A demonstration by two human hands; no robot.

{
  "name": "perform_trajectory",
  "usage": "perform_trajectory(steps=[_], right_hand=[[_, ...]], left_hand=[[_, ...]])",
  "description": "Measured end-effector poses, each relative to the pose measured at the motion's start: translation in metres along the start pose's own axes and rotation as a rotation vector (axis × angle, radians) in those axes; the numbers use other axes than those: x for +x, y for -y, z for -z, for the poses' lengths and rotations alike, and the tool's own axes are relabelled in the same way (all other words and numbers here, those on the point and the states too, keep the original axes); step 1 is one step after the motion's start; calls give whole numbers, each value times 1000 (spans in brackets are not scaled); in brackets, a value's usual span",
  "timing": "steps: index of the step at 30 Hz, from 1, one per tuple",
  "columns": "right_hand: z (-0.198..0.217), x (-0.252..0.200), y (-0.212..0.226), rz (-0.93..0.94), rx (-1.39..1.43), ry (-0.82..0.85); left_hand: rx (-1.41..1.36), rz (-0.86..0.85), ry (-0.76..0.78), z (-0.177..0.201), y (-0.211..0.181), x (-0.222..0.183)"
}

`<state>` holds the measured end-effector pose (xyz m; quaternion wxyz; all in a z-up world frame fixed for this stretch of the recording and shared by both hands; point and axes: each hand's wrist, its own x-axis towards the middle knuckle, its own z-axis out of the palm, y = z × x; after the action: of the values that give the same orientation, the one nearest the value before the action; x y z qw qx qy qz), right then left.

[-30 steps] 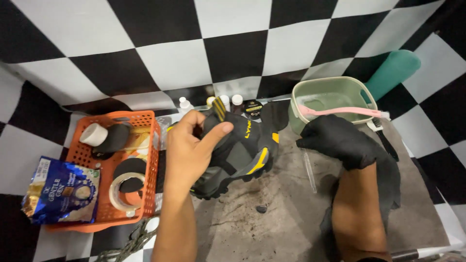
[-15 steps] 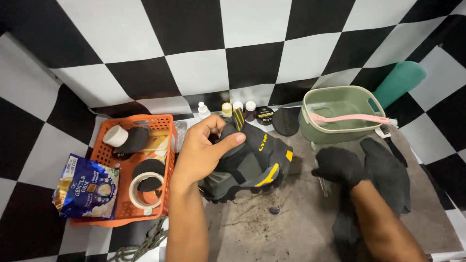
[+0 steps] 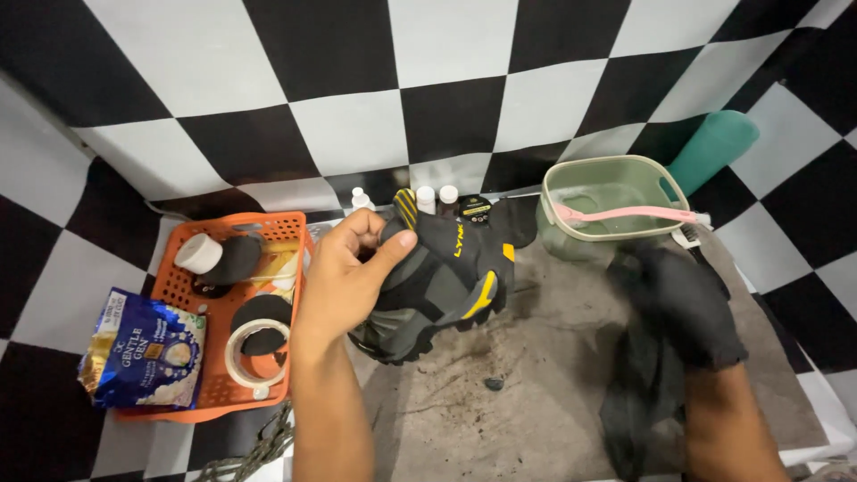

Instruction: Cleaning and scrubbing the upper material and crevices of a hiking boot using brushes, cloths, and cleaning tools.

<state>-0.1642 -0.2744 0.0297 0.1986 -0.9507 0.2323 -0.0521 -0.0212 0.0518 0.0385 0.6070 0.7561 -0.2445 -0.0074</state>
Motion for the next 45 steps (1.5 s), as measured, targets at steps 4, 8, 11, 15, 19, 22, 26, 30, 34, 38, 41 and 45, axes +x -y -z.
perform_trajectory(steps=[4,8,11,15,19,22,26,30,34,38,41,45], right_hand=[[-2,43,-28,-55,-223,-219],[-31,125,-54,17,-462,-99],[-57,168,-68,-37,-457,-12],[-52,166,-55,-78,-454,45],[-35,128,-45,-81,-379,-63],[-28,102,-38,-127,-314,29],[-19,77,-34,-85,-78,-61],[-3,41,-9,-172,457,-179],[-25,55,-58,-19,668,-167],[-43,60,-71,-2,914,-248],[-94,96,-129,112,1289,-180],[-137,109,-149,231,1585,-157]], left_hand=[[229,51,2,-2,-14,-2],[356,167,4,-4,-21,-1],[470,143,2,-7,-14,4],[551,119,55,-10,-12,8],[622,101,77,-13,-10,7],[566,70,49,-13,-6,8],[384,-11,-103,-11,-4,6],[190,38,-256,-6,-6,3],[1,29,-186,0,2,6],[-237,57,-63,-14,17,13],[-280,76,27,-23,19,18],[-437,106,58,-33,75,40]])
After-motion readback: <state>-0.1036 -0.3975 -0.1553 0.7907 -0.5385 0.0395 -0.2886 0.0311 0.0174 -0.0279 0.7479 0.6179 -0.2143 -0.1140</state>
